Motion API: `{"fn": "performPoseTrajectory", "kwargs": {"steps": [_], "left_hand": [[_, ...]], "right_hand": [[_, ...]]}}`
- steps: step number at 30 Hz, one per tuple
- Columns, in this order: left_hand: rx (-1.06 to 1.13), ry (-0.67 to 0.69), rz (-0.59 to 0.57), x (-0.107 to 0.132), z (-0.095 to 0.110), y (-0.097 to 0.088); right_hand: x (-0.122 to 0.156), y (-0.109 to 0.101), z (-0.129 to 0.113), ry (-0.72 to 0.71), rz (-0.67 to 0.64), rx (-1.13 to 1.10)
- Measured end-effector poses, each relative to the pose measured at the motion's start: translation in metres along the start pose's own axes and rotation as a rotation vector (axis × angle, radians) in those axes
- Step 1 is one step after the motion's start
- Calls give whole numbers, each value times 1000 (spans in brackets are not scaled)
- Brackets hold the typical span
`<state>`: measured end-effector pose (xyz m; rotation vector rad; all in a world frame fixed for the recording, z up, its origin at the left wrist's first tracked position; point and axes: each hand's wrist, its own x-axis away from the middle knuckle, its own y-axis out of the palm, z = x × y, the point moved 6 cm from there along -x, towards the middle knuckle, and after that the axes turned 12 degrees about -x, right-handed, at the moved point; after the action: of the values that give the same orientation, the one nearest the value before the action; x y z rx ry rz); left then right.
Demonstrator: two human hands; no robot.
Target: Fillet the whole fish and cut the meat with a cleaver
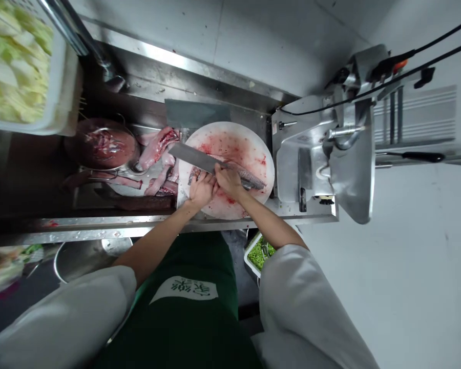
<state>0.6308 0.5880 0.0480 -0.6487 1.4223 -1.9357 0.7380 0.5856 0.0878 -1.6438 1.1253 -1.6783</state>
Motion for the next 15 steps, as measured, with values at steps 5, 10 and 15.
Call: {"fn": "performPoseTrajectory", "kwargs": {"steps": [5,10,15], "left_hand": [[41,12,29,-1,2,1],[63,-94,23,-5,-5,1],[53,-62,-13,-8,-2,-8]], "right_hand": [[13,-2,43,82,-67,98],[4,-8,49,-46,-83,160],[-3,-14,26,23,-81,96]]}}
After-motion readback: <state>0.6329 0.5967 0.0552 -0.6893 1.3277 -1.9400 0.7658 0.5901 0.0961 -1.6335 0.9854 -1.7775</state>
